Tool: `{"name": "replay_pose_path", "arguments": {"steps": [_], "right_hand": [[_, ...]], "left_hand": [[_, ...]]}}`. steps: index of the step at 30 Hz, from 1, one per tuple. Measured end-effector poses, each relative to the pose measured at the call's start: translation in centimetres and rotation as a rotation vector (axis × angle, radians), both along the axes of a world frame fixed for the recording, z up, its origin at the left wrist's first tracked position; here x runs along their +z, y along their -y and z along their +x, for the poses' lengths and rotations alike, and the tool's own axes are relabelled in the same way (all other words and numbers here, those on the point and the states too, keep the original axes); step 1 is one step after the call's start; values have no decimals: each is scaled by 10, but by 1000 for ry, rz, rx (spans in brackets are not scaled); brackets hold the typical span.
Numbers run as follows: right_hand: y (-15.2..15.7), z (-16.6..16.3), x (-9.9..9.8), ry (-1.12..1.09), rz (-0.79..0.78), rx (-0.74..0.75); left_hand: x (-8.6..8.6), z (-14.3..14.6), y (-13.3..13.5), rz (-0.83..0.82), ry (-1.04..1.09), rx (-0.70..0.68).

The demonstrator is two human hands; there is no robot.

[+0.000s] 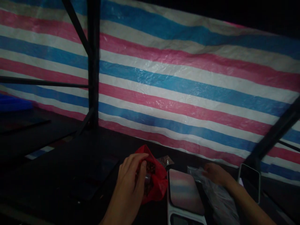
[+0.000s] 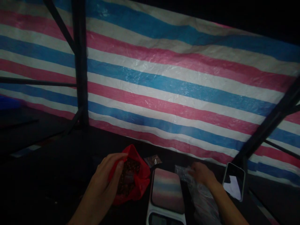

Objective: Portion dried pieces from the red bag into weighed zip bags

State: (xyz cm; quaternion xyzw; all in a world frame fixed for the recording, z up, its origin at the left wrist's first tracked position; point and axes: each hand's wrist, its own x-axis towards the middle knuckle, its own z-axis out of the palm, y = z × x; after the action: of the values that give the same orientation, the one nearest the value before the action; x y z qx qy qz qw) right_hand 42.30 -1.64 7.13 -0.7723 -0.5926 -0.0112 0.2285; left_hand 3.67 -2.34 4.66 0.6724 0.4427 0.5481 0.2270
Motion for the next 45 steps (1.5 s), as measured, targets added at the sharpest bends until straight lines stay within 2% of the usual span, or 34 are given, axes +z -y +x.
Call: {"name": "replay_pose_path", "arguments": {"steps": [3, 7, 11, 14, 17, 21, 25, 28, 31, 38, 42, 45], "right_hand": [[6, -5, -1, -159, -3, 84], [11, -22, 20, -345, 54, 156], [24, -70, 47, -488, 121, 244], [35, -114, 59, -671, 66, 381], [42, -141, 61, -783, 29, 448], [46, -145, 54, -885, -65, 519], [49, -145, 48, -1028, -142, 589], [49, -148, 45, -1044, -158, 608], [51, -150, 46, -1047, -171, 634], [67, -156, 57, -964, -382, 703], [75, -167, 59, -788, -420, 687], [71, -171, 58, -739, -431, 685]], "left_hand": [[2, 10, 5, 4, -41, -14], [4, 23, 12, 24, -118, -93], [11, 46, 17, 104, -332, -282], [18, 66, 20, -2, -371, -415], [21, 73, 20, -135, -247, -460], [18, 62, 20, -280, -81, -517], [14, 48, 25, -282, -98, -600], [11, 43, 29, -237, -143, -590], [12, 41, 31, -231, -77, -541], [18, 30, 36, -319, -41, -597], [2, 22, 37, -333, -47, -637], [-13, 16, 39, -407, 114, -741]]}}
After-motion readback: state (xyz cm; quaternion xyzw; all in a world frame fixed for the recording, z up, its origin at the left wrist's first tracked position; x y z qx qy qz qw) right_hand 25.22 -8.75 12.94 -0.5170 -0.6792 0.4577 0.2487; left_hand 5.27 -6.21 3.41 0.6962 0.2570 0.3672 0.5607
